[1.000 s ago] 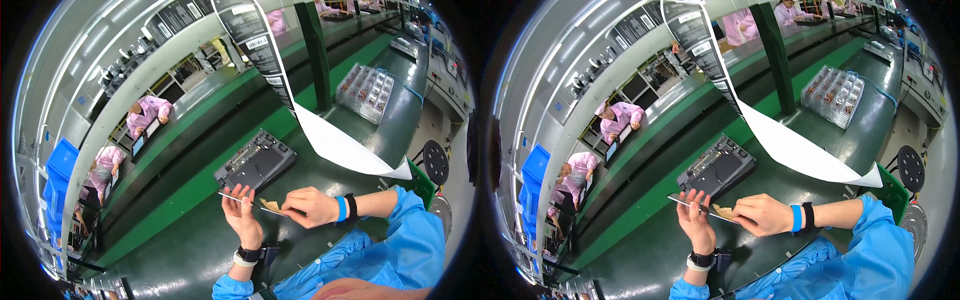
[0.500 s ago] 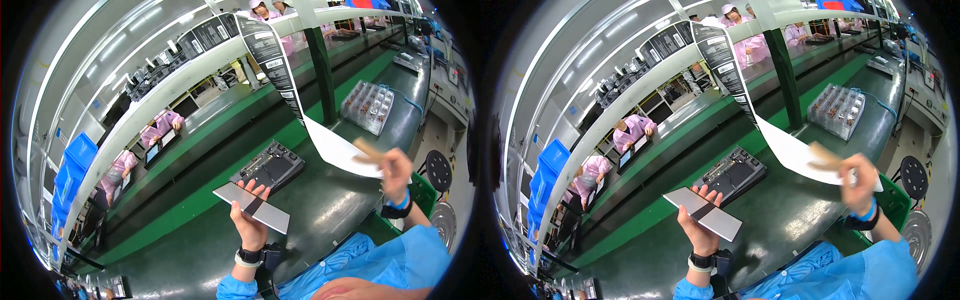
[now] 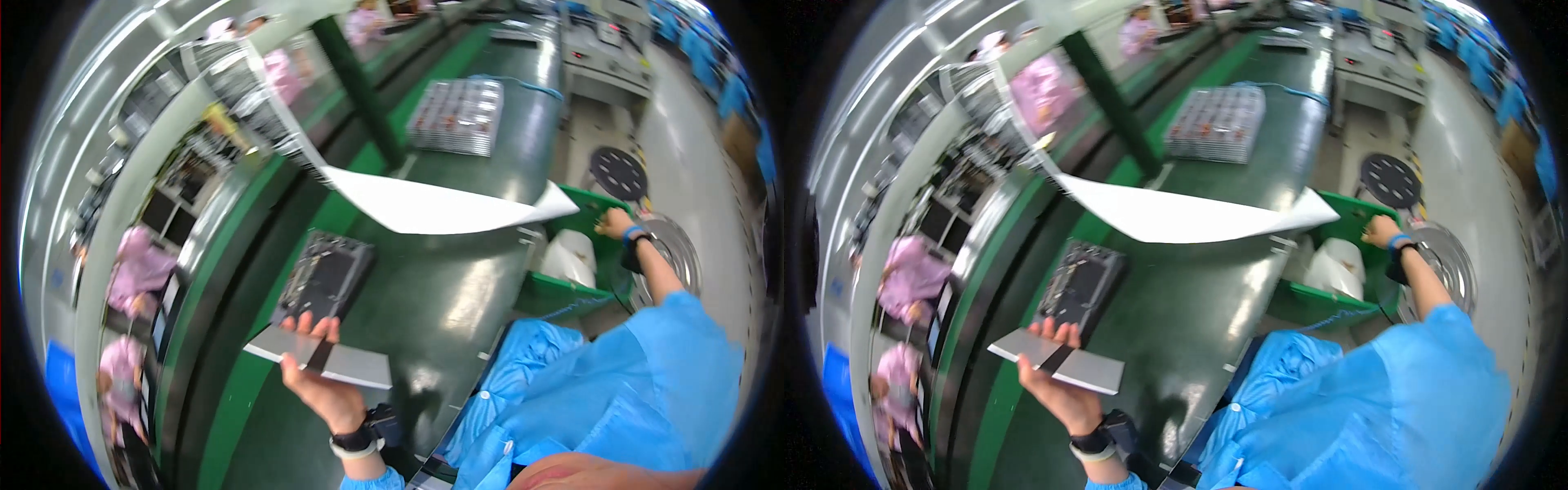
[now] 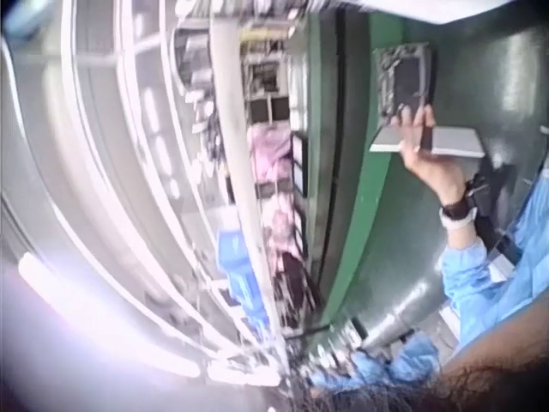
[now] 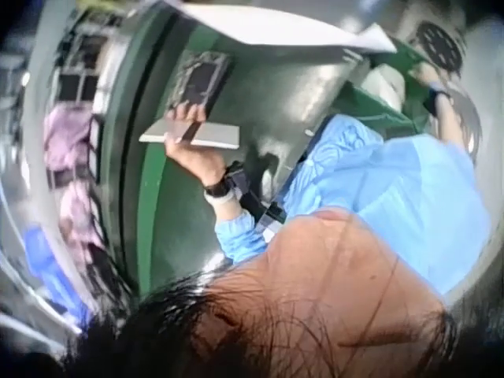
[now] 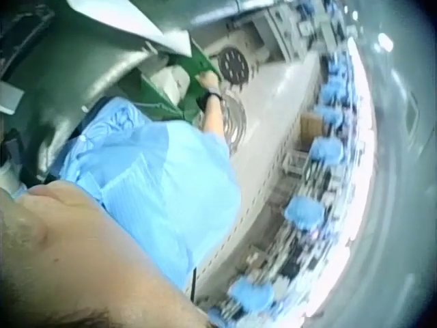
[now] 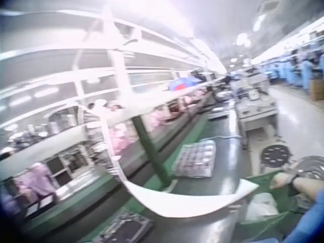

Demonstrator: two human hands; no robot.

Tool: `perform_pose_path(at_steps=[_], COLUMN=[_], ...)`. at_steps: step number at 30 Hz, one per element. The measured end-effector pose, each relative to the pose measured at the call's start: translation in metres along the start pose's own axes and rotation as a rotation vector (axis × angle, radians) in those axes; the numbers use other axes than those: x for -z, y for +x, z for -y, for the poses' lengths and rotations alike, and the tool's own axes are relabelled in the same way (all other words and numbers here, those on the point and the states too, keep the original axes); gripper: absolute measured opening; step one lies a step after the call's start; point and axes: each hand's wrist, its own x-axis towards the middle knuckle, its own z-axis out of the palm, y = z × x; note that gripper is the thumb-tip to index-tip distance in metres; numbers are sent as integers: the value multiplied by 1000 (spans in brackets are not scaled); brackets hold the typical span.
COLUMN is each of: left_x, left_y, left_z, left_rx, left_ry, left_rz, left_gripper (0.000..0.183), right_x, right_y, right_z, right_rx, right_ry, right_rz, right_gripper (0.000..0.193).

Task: Applying a barcode label to a device battery and installing it into a tablet chassis, including connecting internal cables.

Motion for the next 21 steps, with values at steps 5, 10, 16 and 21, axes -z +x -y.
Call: perform_pose_path(at_steps=[5, 10, 16, 21], left_x=[-12, -2, 7, 10], left_y=[3, 2, 17, 20], left_z=[3, -4, 16, 12], left_rx=[-20, -15, 324, 320], left_ry=[37, 65, -270, -300], left_rz=[59, 39, 223, 237], left_gripper=[70, 73, 95, 93], right_x=[20, 66, 173, 199], right_y=[-14, -3, -18, -36], right_z=[17, 75, 214, 368], right_rx=[-204, -156, 257, 954], right_ry=[83, -14, 491, 734], right_rz=[19, 75, 345, 493], right_gripper=[22, 34, 46, 36])
